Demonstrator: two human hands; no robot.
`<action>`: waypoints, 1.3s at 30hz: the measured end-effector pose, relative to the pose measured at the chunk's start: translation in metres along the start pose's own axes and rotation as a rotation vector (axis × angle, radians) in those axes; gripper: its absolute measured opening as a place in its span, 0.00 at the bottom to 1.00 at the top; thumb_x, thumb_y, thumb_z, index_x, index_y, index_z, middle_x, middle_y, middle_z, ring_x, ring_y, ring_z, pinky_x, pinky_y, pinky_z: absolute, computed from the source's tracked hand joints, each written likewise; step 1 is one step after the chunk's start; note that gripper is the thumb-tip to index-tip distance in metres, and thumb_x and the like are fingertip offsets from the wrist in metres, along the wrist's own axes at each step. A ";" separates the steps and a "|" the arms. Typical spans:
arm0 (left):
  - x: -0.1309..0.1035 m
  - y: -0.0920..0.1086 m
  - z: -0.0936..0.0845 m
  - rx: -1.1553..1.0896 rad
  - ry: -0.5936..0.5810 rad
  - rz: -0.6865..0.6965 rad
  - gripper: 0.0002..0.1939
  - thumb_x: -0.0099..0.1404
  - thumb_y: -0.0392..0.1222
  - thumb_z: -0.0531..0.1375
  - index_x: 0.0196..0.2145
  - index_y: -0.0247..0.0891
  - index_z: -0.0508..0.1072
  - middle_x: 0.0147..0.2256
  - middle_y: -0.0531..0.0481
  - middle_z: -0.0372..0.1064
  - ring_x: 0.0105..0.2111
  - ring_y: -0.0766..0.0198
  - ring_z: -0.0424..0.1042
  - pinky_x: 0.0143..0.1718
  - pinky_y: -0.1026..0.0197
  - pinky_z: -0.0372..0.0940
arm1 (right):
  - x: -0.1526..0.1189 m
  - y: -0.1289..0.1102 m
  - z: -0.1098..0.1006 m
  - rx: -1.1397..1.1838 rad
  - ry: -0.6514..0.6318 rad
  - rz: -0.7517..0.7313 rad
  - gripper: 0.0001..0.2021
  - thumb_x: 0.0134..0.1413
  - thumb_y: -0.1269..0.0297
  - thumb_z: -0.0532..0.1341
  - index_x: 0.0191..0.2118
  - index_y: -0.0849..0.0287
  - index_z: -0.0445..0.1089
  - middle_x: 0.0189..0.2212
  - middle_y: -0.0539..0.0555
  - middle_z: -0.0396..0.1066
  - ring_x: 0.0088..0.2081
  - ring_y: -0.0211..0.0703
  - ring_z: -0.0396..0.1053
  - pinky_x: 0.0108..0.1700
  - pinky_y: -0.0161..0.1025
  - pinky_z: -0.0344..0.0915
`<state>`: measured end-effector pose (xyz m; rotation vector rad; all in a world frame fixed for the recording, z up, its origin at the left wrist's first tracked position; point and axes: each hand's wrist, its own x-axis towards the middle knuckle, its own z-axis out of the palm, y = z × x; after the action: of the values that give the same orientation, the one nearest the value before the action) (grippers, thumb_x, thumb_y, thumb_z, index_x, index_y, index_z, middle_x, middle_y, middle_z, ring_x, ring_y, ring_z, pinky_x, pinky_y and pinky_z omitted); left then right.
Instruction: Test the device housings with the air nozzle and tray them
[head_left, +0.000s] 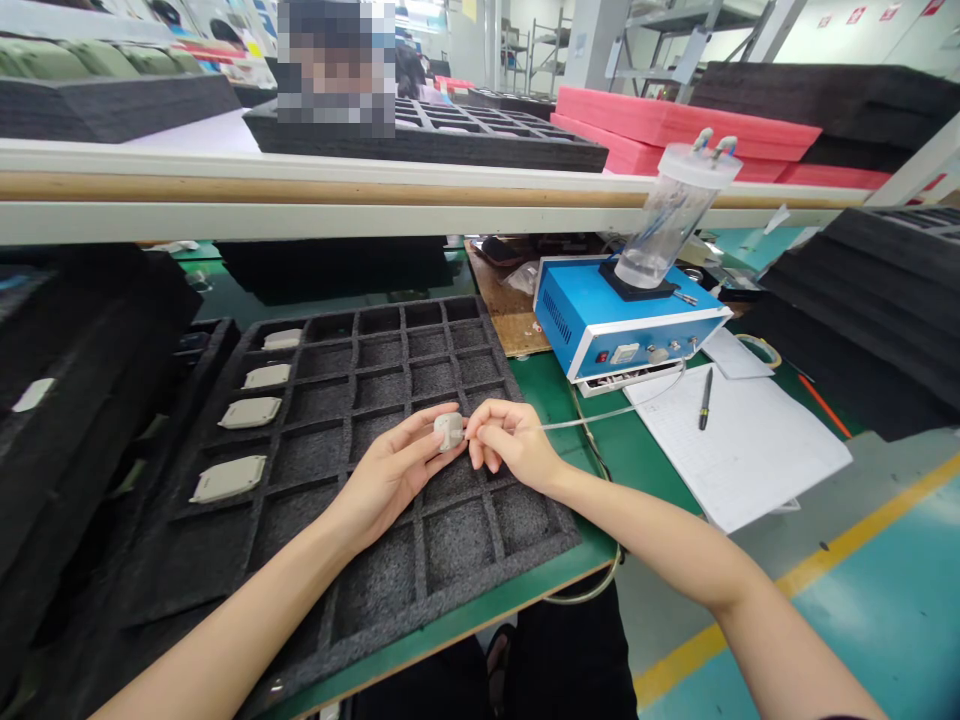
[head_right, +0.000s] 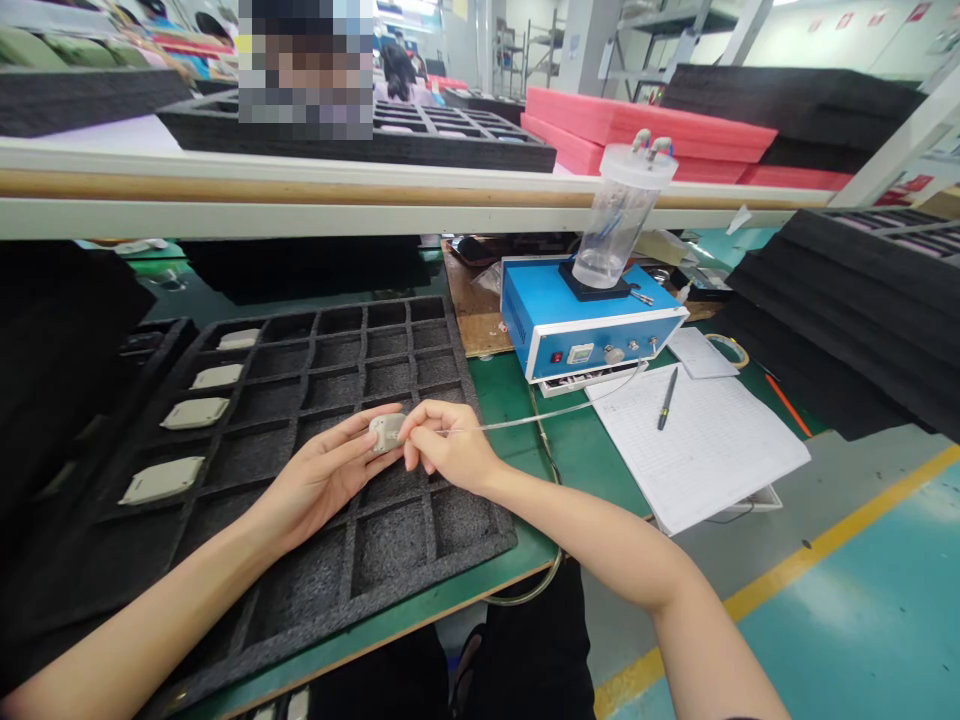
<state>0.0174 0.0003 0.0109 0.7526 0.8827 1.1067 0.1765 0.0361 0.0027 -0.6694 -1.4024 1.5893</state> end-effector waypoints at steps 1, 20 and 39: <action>0.000 0.000 0.000 0.000 0.002 -0.001 0.17 0.59 0.36 0.61 0.47 0.35 0.71 0.44 0.47 0.73 0.45 0.63 0.70 0.56 0.57 0.59 | 0.000 0.000 0.000 -0.004 0.001 0.001 0.03 0.42 0.71 0.54 0.24 0.62 0.65 0.14 0.45 0.66 0.12 0.28 0.56 0.15 0.27 0.52; -0.001 0.001 0.001 0.006 0.018 -0.011 0.17 0.58 0.37 0.62 0.46 0.36 0.72 0.44 0.46 0.73 0.47 0.60 0.69 0.56 0.57 0.58 | -0.001 0.001 0.000 -0.011 -0.005 0.001 0.03 0.43 0.71 0.54 0.25 0.62 0.65 0.14 0.46 0.66 0.12 0.29 0.56 0.15 0.27 0.52; 0.002 0.004 -0.001 0.152 0.133 -0.107 0.20 0.53 0.46 0.65 0.45 0.47 0.74 0.50 0.55 0.70 0.55 0.55 0.63 0.55 0.64 0.61 | 0.002 -0.003 0.001 0.028 -0.007 0.076 0.06 0.42 0.77 0.53 0.24 0.61 0.65 0.14 0.43 0.64 0.14 0.28 0.56 0.17 0.26 0.55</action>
<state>0.0158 0.0035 0.0136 0.7533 1.1174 1.0116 0.1755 0.0374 0.0064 -0.7088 -1.3712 1.6691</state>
